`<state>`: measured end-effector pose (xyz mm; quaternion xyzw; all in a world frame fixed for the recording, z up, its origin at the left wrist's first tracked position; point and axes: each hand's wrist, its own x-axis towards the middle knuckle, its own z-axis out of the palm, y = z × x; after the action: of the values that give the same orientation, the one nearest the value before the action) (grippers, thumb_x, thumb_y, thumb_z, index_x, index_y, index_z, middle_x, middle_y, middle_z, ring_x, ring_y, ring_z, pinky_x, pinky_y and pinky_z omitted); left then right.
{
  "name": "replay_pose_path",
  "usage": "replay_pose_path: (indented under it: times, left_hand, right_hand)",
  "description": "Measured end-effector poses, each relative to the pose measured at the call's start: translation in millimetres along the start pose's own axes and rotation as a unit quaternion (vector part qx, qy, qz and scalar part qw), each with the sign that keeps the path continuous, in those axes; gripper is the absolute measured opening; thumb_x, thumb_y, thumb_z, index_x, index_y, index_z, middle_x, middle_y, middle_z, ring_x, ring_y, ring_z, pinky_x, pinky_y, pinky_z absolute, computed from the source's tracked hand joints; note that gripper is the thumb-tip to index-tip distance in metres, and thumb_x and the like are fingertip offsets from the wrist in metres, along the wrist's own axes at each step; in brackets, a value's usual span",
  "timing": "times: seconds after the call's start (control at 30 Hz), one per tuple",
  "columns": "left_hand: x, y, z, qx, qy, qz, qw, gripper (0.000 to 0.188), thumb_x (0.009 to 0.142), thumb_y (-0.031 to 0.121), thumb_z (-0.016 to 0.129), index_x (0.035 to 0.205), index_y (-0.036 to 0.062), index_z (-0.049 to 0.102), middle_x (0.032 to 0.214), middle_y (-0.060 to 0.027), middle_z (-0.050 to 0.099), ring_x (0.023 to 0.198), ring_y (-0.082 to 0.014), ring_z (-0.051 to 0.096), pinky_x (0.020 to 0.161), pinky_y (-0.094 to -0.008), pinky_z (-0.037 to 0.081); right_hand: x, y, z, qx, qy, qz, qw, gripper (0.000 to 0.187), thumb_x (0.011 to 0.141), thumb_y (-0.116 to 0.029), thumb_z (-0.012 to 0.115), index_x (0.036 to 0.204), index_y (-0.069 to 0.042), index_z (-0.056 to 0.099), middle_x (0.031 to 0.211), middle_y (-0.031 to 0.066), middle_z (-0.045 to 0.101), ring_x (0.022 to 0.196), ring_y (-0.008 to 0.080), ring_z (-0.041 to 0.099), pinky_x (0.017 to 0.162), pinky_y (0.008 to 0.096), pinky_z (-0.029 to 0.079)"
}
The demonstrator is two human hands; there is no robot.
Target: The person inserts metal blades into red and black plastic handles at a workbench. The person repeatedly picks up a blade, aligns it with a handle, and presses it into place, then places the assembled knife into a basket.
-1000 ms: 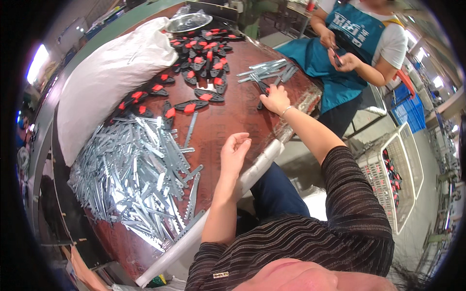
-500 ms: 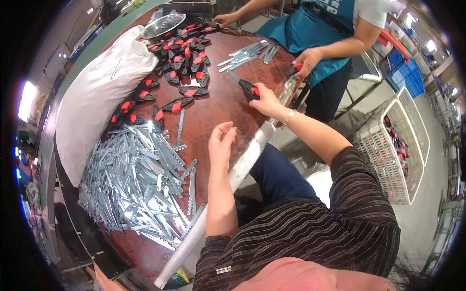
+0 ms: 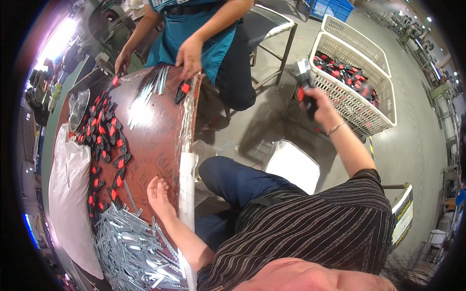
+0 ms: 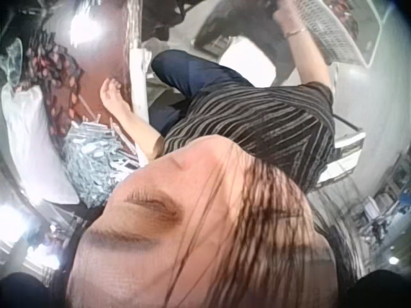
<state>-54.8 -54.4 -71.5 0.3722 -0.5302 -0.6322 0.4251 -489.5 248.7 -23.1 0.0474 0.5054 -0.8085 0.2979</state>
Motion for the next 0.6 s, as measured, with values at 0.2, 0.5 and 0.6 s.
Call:
replay_pose_path:
  times: [0.2, 0.5, 0.6]
  left_hand:
    - [-4.0, 9.1, -0.9, 0.035, 0.039, 0.006, 0.999, 0.031, 0.089, 0.01, 0.058, 0.117, -0.0016, 0.054, 0.105, -0.01, 0.061, 0.093, -0.0148, 0.057, 0.082, -0.0258, 0.047]
    - [-29.6, 34.5, -12.6, 0.093, 0.044, 0.046, 0.994, 0.024, 0.086, 0.006, 0.059, 0.11, 0.0, 0.059, 0.101, -0.0071, 0.064, 0.094, -0.0127, 0.06, 0.083, -0.0253, 0.047]
    - [-62.2, 57.8, -37.2, 0.124, 0.121, 0.087, 0.981, 0.023, 0.086, 0.005, 0.059, 0.109, 0.0009, 0.06, 0.1, -0.006, 0.064, 0.092, -0.0118, 0.06, 0.083, -0.0249, 0.046]
  right_hand:
    - [113.5, -66.1, -98.7, -0.034, 0.337, -0.228, 0.913, 0.044, 0.087, -0.023, 0.062, 0.122, 0.0, 0.048, 0.108, 0.007, 0.058, 0.094, 0.0201, 0.058, 0.08, 0.0342, 0.048]
    - [-15.6, 163.7, 82.0, -0.334, -0.324, -0.168, 0.869, 0.022, 0.088, 0.0, 0.056, 0.11, 0.0, 0.056, 0.097, 0.0046, 0.062, 0.087, 0.0099, 0.058, 0.078, 0.0229, 0.047]
    - [-72.3, 186.6, 161.8, -0.374, -0.486, -0.237, 0.753, 0.019, 0.084, 0.002, 0.058, 0.102, -0.001, 0.061, 0.092, 0.0062, 0.065, 0.084, 0.0126, 0.061, 0.076, 0.0255, 0.048]
